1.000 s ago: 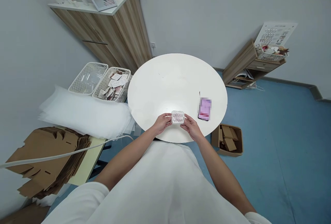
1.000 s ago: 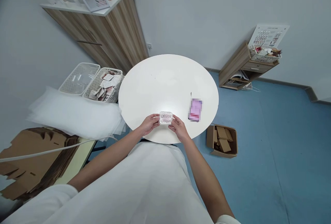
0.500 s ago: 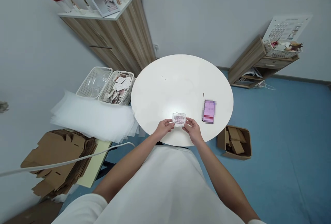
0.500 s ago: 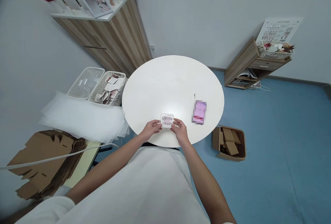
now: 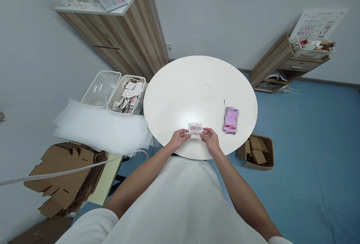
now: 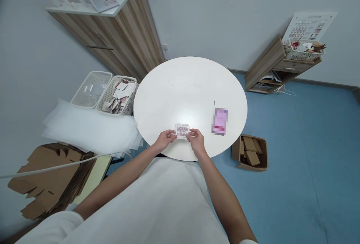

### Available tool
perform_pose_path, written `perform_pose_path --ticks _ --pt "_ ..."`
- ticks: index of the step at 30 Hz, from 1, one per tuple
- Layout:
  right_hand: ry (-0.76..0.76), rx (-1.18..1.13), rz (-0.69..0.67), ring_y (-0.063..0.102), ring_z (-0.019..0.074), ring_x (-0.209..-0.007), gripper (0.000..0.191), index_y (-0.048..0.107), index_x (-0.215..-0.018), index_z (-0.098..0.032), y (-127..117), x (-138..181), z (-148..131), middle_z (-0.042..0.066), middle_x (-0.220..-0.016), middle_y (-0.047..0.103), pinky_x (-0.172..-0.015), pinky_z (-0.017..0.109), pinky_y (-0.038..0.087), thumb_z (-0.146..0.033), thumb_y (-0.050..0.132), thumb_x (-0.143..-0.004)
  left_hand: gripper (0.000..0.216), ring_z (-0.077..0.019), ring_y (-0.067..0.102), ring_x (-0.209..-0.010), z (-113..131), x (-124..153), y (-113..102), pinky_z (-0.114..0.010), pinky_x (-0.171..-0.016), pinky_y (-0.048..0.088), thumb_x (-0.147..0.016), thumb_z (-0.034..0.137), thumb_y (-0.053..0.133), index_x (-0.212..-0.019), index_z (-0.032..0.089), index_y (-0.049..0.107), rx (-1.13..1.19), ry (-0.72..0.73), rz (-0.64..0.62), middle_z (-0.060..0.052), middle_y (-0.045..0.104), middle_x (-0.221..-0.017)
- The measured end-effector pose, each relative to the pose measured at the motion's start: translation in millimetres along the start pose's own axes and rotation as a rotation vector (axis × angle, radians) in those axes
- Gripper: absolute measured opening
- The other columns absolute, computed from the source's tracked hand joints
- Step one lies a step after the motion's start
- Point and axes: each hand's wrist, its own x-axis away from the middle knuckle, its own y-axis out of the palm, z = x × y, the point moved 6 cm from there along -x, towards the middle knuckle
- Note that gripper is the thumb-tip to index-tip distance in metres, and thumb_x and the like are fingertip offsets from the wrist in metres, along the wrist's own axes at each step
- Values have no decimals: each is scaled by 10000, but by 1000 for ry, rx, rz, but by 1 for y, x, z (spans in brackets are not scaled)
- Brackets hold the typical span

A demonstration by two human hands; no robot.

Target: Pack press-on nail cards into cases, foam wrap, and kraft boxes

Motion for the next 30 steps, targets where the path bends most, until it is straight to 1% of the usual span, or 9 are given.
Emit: perform_pose_path --ticks 4,7,10,12,15,19,24,27,30 --pt "-30 79 -19 545 109 -660 444 515 -1005 -221 13 -4 -6 14 -883 552 -640 291 458 -370 670 -617 448 -111 539 -659 6 -5 -13 -275 -693 425 -696 405 638 -1049 145 550 -70 55 8 1 572 -687" --pt "-66 155 -46 559 120 -672 507 466 -1106 -245 27 -6 -11 19 -928 534 -640 304 465 -391 636 -651 549 -107 551 -688 16 -8 -25 -277 -714 439 -738 387 600 -1220 171 451 -148 124 -34 -21 575 -798" --pt "-90 197 -78 565 119 -669 539 433 -1166 -259 45 -9 -16 18 -947 522 -652 315 471 -391 612 -675 708 -99 563 -705 27 -10 -42 -277 -721 458 -684 356 663 -1311 234 357 -272 197 -80 -50 550 -992" --pt "-95 216 -97 569 117 -668 571 403 -1212 -268 59 -12 -17 20 -961 515 -662 321 474 -378 602 -688 792 -91 565 -697 33 -11 -56 -284 -734 467 -645 326 699 -1335 278 313 -366 233 -78 -47 526 -1061" --pt "-99 271 -132 568 113 -666 593 365 -1269 -276 81 -17 -17 28 -983 507 -642 315 473 -359 570 -719 785 -82 561 -680 39 -15 -79 -293 -761 470 -662 300 684 -1343 300 294 -466 261 -50 -29 527 -1062" --pt "-127 405 -199 561 113 -669 599 338 -1304 -281 114 -28 -16 45 -1029 507 -606 301 473 -330 539 -742 719 -106 555 -733 43 -21 -112 -301 -786 464 -688 292 663 -1328 280 334 -542 288 -11 -24 553 -1014" --pt "-248 665 -265 543 162 -876 727 295 -1333 -285 158 -50 -15 38 -1041 533 -801 359 457 -242 614 -681 697 -112 524 -745 40 -39 -157 -296 -755 475 -701 261 641 -1326 257 334 -544 292 29 -38 509 -1027" --pt "-285 775 -263 527 169 -882 704 280 -1345 -273 185 -69 -13 42 -1036 539 -827 374 445 -222 580 -710 691 -110 515 -742 37 -56 -183 -295 -747 477 -689 238 640 -1316 245 349 -550 279 59 -51 455 -1045" --pt "-288 800 -265 519 167 -847 705 265 -1355 -258 211 -92 -12 45 -1021 534 -813 369 448 -222 570 -720 702 -126 514 -768 40 -77 -206 -313 -796 457 -689 209 624 -1328 233 333 -612 259 83 -46 451 -1003"
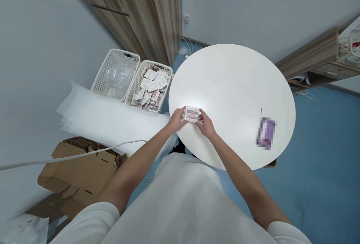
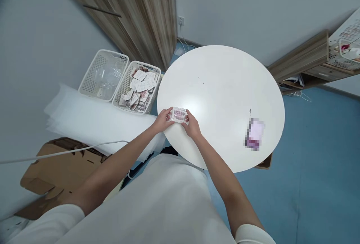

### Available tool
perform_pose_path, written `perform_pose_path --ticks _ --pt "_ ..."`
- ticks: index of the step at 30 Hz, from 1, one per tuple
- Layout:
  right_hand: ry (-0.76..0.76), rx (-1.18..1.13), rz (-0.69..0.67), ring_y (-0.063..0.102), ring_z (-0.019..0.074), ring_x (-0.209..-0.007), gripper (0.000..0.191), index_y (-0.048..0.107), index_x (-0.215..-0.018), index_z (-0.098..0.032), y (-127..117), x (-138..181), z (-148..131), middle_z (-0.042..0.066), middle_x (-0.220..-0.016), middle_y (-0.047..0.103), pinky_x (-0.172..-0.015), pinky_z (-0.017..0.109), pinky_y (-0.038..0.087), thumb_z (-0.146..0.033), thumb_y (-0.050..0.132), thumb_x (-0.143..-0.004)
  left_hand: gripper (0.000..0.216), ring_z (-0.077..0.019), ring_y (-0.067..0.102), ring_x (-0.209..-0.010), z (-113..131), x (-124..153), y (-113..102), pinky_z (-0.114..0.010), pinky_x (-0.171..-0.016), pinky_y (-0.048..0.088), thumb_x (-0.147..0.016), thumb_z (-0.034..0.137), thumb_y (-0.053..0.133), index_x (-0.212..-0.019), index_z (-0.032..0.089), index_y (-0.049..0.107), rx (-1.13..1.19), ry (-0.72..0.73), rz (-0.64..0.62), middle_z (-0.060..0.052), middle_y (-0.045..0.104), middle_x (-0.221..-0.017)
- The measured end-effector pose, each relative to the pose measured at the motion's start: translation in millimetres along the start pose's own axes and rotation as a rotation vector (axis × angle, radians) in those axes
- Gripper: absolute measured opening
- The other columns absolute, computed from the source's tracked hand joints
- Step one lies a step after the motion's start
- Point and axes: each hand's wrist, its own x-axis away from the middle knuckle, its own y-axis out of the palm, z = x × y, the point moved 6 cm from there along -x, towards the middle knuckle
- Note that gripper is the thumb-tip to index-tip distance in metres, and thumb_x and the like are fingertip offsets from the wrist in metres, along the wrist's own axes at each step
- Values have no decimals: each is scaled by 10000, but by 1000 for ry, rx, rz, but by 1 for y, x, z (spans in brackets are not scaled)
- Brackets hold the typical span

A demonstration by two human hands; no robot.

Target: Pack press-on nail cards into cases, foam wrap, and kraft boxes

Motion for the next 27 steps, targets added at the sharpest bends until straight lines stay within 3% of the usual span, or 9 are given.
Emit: perform_pose_path --ticks 5,11,21,27 --pt "11 -86 -17 497 131 -731 708 282 -1350 -251 20 -51 -9 29 -966 505 -763 334 468 -189 564 -704 745 -149 518 -816 -18 -34 -25 -320 -826 441 -678 164 592 -1354 158 279 -72 -55 16 -78 448 -1048" --pt "83 -104 13 497 102 -661 709 301 -1350 -231 34 -89 -12 21 -943 482 -770 324 469 -123 529 -688 695 -174 515 -911 -36 -58 -35 -314 -810 456 -669 129 565 -1319 144 318 -37 -124 42 -115 433 -1146" --pt "139 -65 105 518 121 -691 564 412 -1258 -174 42 -98 -12 51 -978 516 -767 327 476 -156 502 -701 659 -189 499 -991 -47 -63 -34 -307 -811 469 -682 149 540 -1309 160 336 3 -135 81 -119 392 -1205" --pt "180 -75 81 510 127 -729 636 362 -1290 -181 42 -95 -13 49 -990 508 -760 314 480 -186 542 -681 679 -220 467 -1063 -48 -64 -33 -330 -844 457 -656 145 541 -1304 164 338 2 -151 101 -123 389 -1215"
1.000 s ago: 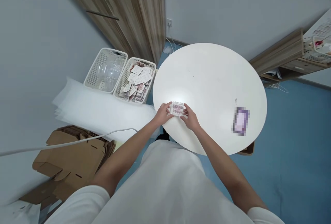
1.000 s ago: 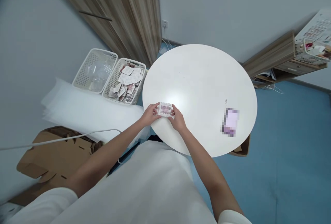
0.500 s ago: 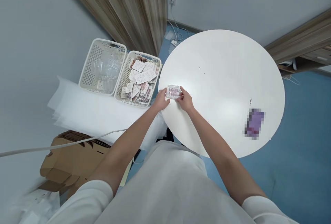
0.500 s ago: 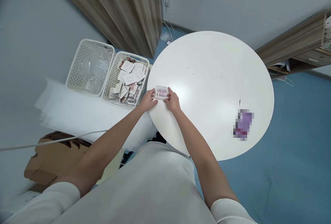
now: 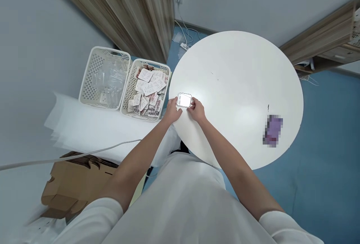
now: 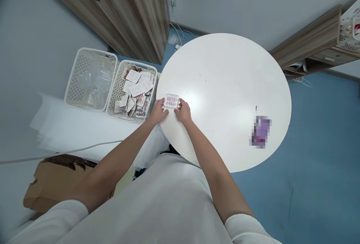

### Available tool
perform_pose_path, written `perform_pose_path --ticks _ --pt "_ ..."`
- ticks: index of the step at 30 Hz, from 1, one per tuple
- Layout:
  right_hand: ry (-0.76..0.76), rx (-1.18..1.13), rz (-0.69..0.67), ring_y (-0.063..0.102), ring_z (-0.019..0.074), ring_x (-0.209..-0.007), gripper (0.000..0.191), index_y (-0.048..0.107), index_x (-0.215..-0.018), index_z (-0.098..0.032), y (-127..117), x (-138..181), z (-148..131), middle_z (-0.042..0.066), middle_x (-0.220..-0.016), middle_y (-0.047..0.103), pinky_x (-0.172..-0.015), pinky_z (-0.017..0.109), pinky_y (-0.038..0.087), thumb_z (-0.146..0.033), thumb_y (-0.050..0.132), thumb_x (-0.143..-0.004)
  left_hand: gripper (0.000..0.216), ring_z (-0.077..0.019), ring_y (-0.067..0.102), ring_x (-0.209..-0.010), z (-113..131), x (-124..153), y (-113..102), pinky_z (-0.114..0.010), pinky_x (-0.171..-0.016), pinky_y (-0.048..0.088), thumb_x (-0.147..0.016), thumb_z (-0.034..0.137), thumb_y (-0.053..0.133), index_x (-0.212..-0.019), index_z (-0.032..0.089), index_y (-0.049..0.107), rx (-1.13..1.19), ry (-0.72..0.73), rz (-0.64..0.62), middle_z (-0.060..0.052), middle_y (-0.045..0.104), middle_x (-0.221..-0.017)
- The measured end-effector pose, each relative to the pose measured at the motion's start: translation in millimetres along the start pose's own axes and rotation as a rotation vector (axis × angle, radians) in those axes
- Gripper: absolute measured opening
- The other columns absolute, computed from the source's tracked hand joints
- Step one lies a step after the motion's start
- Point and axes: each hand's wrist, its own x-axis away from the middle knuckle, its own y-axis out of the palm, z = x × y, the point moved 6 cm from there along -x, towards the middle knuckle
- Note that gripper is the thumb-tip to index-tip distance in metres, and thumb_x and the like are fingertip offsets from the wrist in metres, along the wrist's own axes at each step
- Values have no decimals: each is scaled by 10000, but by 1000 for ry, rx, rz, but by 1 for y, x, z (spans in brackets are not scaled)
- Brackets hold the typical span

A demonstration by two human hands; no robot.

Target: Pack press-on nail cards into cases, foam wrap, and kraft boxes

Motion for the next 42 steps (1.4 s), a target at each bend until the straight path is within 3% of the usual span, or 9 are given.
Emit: perform_pose_path --ticks 11,19,24,29,33,38,42 --pt "28 -44 -35 522 151 -899 727 304 -1328 -224 -8 8 5 62 -1103 486 -829 324 472 -223 599 -664 703 -235 398 -1180 -2 7 -3 -357 -933 398 -678 185 549 -1330 163 289 27 -53 5 -135 347 -1292" --pt "-2 -81 -115 437 229 -1186 777 238 -1359 -216 -15 33 -1 114 -1368 356 -981 391 379 -302 617 -686 755 -262 377 -1210 2 27 -3 -397 -949 382 -703 236 569 -1365 173 211 34 -88 53 -154 285 -1363" --pt "-21 -63 -127 492 218 -1141 680 276 -1341 -231 -35 60 3 108 -1357 383 -943 379 415 -290 565 -728 743 -264 343 -1245 4 49 0 -382 -969 369 -716 259 569 -1361 137 221 40 -83 117 -167 264 -1387" --pt "-82 -36 -136 611 170 -894 530 398 -1258 -241 -58 97 20 100 -1273 471 -824 364 481 -271 527 -744 575 -255 392 -1216 12 92 7 -381 -944 401 -727 277 562 -1266 162 394 60 -90 164 -138 406 -1311" --pt "-136 -23 -203 611 139 -769 394 506 -1134 -224 -62 125 37 63 -1107 580 -751 337 502 -276 513 -744 498 -218 498 -1118 5 143 22 -348 -875 459 -744 289 546 -1213 158 444 204 -161 181 -125 498 -1239" --pt "-202 24 -363 602 131 -717 285 561 -1026 -223 -39 147 41 33 -967 624 -707 316 507 -279 491 -756 400 -185 597 -933 -15 203 32 -337 -816 492 -736 306 563 -1118 194 521 276 -256 245 -78 601 -1084" --pt "-321 123 -502 601 137 -753 297 556 -1053 -215 -5 158 15 36 -953 629 -722 310 499 -269 473 -774 405 -204 585 -960 -36 241 11 -344 -812 483 -748 344 549 -1123 195 514 227 -329 347 -86 598 -1094"
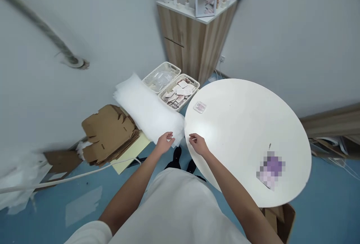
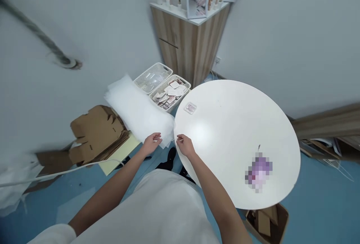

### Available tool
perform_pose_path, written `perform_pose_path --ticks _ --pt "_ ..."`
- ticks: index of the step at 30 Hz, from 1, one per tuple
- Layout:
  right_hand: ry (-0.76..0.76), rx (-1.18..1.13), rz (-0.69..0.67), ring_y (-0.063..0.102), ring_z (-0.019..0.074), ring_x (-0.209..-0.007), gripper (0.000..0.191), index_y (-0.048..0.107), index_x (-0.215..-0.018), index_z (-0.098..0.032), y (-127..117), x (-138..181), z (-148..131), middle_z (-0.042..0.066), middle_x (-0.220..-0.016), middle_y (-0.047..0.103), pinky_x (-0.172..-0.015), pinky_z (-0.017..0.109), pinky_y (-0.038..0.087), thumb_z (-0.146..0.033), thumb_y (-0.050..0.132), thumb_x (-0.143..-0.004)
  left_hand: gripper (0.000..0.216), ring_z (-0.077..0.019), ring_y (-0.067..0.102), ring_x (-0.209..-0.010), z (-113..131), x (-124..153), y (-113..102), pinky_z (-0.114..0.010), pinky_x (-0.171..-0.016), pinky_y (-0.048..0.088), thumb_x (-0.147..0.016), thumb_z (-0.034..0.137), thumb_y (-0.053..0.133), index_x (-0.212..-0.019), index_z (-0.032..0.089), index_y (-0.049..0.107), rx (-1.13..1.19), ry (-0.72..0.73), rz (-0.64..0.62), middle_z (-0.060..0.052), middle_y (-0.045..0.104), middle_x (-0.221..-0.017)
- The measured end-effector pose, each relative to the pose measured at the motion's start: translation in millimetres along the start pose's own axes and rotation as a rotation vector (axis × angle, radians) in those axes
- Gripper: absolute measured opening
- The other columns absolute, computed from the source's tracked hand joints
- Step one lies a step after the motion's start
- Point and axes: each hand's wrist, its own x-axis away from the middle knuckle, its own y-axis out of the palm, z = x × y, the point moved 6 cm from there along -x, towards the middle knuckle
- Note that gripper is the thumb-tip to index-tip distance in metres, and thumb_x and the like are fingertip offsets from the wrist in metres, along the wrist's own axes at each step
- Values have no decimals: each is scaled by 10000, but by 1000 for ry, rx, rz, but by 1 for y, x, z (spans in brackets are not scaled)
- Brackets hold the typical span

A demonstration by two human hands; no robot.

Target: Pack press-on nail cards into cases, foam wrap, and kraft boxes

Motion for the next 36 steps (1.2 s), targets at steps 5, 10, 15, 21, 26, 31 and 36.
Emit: perform_pose_path --ticks 5,10,15,21,26,31,36 --pt "-146 221 -134 580 191 -951 368 525 -1137 -196 41 -30 -43 82 -1081 598 -813 345 473 -259 508 -775 412 -252 478 -1132 -30 10 -60 -372 -936 391 -736 365 552 -1106 185 522 -148 -86 225 -108 521 -1199" --pt "-183 329 -188 464 241 -1158 549 420 -1256 -202 91 -69 -72 106 -1263 490 -935 397 400 -299 585 -742 512 -275 436 -1175 -77 7 -98 -387 -951 369 -699 393 592 -1151 174 489 -22 -250 379 -145 414 -1287" --pt "-190 357 -245 441 238 -1178 568 384 -1280 -208 154 -107 -89 106 -1302 448 -940 401 392 -285 574 -751 583 -261 431 -1186 -107 -10 -108 -389 -938 386 -738 411 566 -1257 198 409 193 -298 408 -139 388 -1334" --pt "-280 521 -273 401 255 -1172 526 436 -1227 -182 212 -136 -102 128 -1260 446 -936 422 370 -252 584 -728 564 -227 449 -1185 -113 -29 -115 -355 -937 403 -787 356 516 -1301 176 369 316 -294 386 -116 422 -1339" --pt "-220 690 -73 344 328 -1183 511 466 -1174 -158 220 -141 -102 169 -1343 347 -889 466 365 -284 608 -699 553 -239 468 -1167 -120 -33 -115 -359 -927 411 -779 352 533 -1282 161 404 295 -284 341 -126 467 -1300" --pt "-270 728 -32 447 275 -1089 204 573 -948 -169 216 -142 -106 129 -1209 503 -868 414 372 -180 486 -764 640 -262 354 -1258 -108 -24 -115 -377 -1000 336 -757 367 571 -1315 153 343 238 -284 288 -149 380 -1361" --pt "-223 588 49 576 195 -831 215 581 -900 -173 189 -145 -118 81 -950 621 -715 323 440 -192 386 -812 851 -296 -21 -1354 -73 -10 -114 -448 -1077 124 -693 441 639 -1382 208 197 281 -291 124 -121 52 -1485"
